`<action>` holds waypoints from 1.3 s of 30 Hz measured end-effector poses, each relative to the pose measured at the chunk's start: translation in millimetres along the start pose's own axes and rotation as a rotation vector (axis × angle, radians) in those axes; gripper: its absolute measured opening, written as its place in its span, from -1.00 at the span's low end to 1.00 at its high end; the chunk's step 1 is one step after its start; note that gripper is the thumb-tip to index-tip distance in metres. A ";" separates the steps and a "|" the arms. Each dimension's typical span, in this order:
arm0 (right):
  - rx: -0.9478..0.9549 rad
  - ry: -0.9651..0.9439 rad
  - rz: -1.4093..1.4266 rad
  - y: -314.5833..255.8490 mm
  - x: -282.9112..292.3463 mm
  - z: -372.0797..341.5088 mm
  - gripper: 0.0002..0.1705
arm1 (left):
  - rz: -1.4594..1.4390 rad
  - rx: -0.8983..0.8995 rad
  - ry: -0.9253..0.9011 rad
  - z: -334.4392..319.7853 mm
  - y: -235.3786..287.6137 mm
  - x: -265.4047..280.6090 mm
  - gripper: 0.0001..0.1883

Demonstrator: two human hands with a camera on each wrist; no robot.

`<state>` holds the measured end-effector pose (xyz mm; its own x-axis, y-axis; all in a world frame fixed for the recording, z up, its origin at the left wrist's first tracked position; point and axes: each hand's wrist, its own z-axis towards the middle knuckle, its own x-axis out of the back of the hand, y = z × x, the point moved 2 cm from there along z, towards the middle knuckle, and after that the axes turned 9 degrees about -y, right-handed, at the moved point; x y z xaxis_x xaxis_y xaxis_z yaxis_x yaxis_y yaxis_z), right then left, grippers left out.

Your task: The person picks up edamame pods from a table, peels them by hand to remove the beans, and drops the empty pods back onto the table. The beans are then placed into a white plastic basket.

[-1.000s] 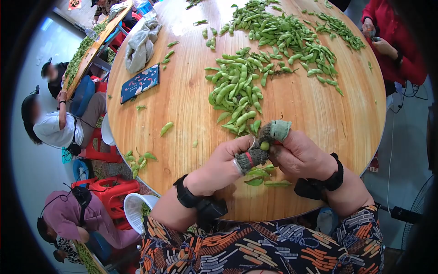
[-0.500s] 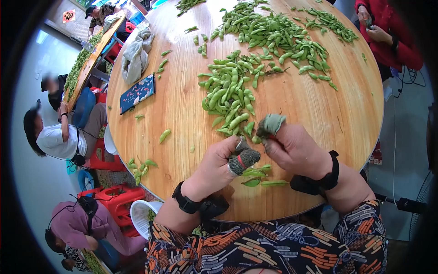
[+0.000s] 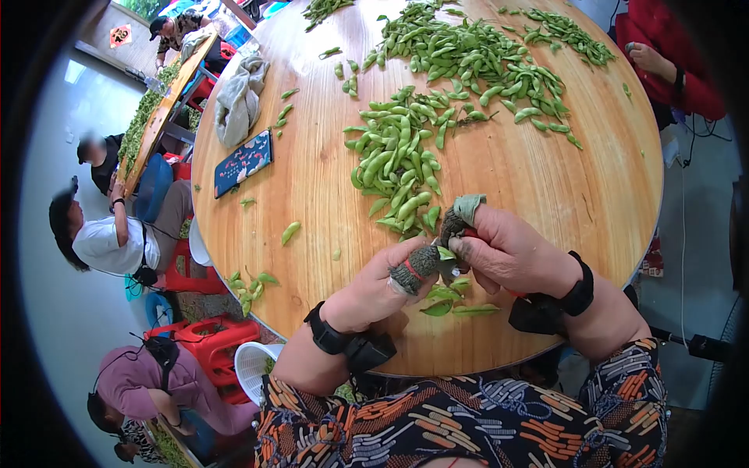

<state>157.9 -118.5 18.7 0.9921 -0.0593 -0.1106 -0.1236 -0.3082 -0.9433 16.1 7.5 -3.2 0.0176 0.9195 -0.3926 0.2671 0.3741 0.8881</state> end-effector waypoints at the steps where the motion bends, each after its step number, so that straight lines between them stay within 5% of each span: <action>1: 0.065 -0.008 -0.080 -2.9 1.1 -0.6 -0.91 | 0.005 0.001 0.000 -0.2 -0.1 0.9 -0.92; 5: 0.220 0.022 -0.393 5.0 1.9 1.3 -0.93 | 0.199 -0.066 -0.022 2.1 -2.1 2.9 -0.90; 12: 0.261 0.050 -0.514 7.1 2.9 1.9 -0.84 | 0.550 -0.166 0.015 4.7 -1.1 3.6 -0.85; 17: 0.434 0.120 -0.741 12.5 1.0 3.8 -0.86 | 0.567 -0.148 0.026 4.7 5.6 -0.6 -0.86; 23: 0.407 0.055 -1.029 3.8 -5.4 -4.3 -0.86 | 0.645 -0.180 -0.024 8.2 1.3 -4.7 -0.87; 33: 0.467 0.170 -1.153 18.4 -6.9 7.3 -0.86 | 0.821 -0.228 0.076 7.5 -4.9 -8.3 -0.85; 35: 0.440 0.200 -0.775 18.6 0.0 11.6 -0.86 | 0.803 -0.231 0.091 7.6 -4.2 -7.4 -0.84; 39: 0.465 0.220 -0.734 12.8 0.3 7.3 -0.85 | 0.612 -0.238 0.066 9.3 -5.3 -5.1 -0.80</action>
<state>156.8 -115.5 4.3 0.7851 -0.1938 0.5883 0.6095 0.0728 -0.7894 23.5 -0.3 -8.2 0.0374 0.9774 0.2082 0.0073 -0.2086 0.9780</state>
